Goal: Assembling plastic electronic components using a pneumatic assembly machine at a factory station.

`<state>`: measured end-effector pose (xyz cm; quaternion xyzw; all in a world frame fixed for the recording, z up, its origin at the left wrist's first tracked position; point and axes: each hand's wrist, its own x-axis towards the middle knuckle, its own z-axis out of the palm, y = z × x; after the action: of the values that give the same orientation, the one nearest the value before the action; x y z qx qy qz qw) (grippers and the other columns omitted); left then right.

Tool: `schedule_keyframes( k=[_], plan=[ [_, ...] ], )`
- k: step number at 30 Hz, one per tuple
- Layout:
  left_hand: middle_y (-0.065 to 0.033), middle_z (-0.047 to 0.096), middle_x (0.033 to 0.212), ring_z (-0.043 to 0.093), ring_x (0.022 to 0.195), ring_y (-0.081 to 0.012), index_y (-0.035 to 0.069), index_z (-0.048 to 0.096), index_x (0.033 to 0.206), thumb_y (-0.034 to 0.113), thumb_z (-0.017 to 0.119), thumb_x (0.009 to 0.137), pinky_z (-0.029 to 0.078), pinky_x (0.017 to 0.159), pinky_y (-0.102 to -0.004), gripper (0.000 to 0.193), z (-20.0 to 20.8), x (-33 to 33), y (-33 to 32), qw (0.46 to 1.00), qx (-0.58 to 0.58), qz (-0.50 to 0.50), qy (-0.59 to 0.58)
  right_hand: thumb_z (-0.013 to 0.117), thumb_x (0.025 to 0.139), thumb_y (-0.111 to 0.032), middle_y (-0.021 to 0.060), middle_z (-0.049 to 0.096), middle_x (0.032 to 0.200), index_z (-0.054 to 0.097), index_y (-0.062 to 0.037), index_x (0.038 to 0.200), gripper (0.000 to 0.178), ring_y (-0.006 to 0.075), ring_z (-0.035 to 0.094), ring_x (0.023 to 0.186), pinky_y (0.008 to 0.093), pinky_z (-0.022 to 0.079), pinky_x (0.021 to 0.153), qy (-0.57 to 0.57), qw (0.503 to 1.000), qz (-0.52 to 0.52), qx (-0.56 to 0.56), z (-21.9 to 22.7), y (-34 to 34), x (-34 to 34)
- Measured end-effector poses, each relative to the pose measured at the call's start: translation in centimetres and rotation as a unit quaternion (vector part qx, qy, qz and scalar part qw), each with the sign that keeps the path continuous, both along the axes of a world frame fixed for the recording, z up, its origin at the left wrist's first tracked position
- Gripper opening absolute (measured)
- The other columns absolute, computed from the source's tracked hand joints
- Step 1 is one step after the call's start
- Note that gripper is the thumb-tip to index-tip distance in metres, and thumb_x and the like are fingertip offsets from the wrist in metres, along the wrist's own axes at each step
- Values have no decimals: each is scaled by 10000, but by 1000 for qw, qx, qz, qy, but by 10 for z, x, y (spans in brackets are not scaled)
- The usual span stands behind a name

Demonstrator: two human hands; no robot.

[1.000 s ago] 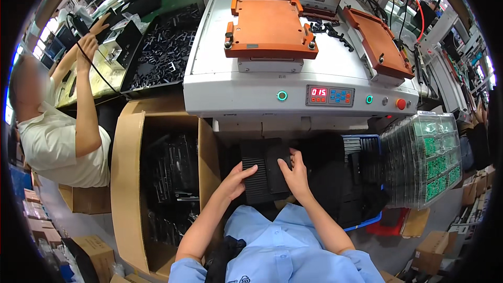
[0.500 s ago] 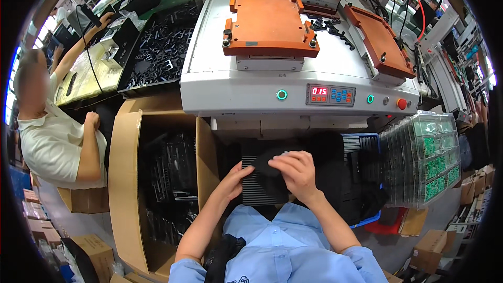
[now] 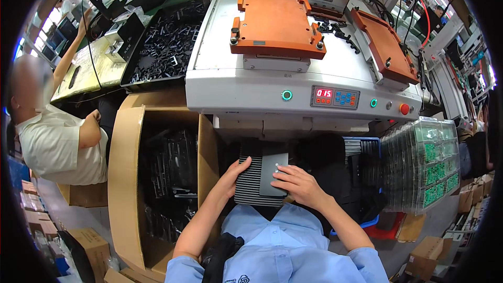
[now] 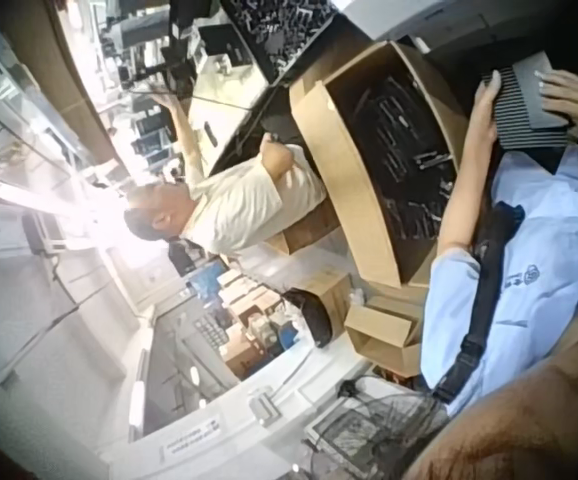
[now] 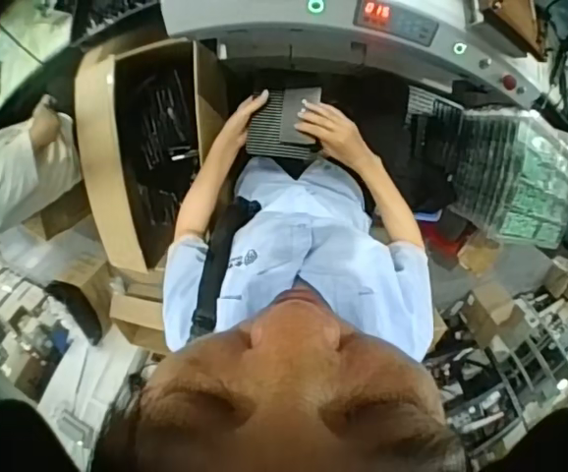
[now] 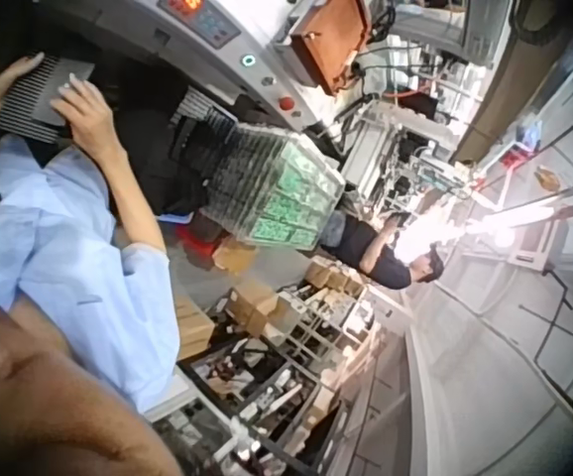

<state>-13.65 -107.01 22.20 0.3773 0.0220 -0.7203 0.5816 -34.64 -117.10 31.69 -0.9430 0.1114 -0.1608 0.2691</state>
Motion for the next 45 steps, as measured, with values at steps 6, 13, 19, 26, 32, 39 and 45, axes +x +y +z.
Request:
schedule_keyframes(
  k=[6,13,19,26,32,39,45],
  plan=[
    [-50,633,934,627,818,-132,40,572,1039,352,601,899,528,720,-287,344,18,3,-6,1000,4,-10,7,605,712,1,53,528,1293,577,-161,1223,537,267,451,1252,425,405,1006,101,992,72,-25,25,-8,1],
    [-107,639,1073,643,900,-195,20,582,1149,463,550,901,521,787,-306,508,22,6,-9,989,61,-83,106,635,743,-76,58,550,1236,572,-133,1206,471,260,524,1149,367,459,947,48,984,115,-125,21,-22,2],
    [-231,604,1075,668,744,-291,-42,434,1295,745,242,833,557,672,-404,932,-11,13,-1,911,-238,-314,123,715,780,-161,138,653,843,635,-32,1045,305,240,646,705,309,502,621,-33,994,-75,68,77,-27,12],
    [-216,618,968,664,729,-286,17,335,1381,613,206,920,562,644,-383,764,3,20,-11,924,-231,-269,145,582,928,-204,-51,545,868,615,-8,970,203,17,472,836,180,391,773,-226,869,-356,260,185,-91,0],
    [-205,617,927,652,696,-279,22,315,1389,609,233,919,556,628,-381,757,8,25,-15,940,-232,-217,126,565,928,-301,-21,628,884,641,-34,947,278,46,567,793,207,442,714,-295,847,-392,204,266,-203,-28],
    [-231,616,942,658,707,-300,35,277,1402,608,232,919,561,611,-381,751,-7,26,-15,936,-231,-206,169,639,868,-324,36,641,749,655,38,858,363,98,564,627,254,440,598,-241,845,-456,142,264,-341,-81],
    [-220,613,949,653,717,-291,34,273,1406,599,238,923,558,631,-381,744,-12,30,-13,936,-233,-197,176,717,799,-294,76,661,777,662,33,863,338,161,602,635,293,473,631,-142,816,-489,275,230,-380,-60]
  ],
)
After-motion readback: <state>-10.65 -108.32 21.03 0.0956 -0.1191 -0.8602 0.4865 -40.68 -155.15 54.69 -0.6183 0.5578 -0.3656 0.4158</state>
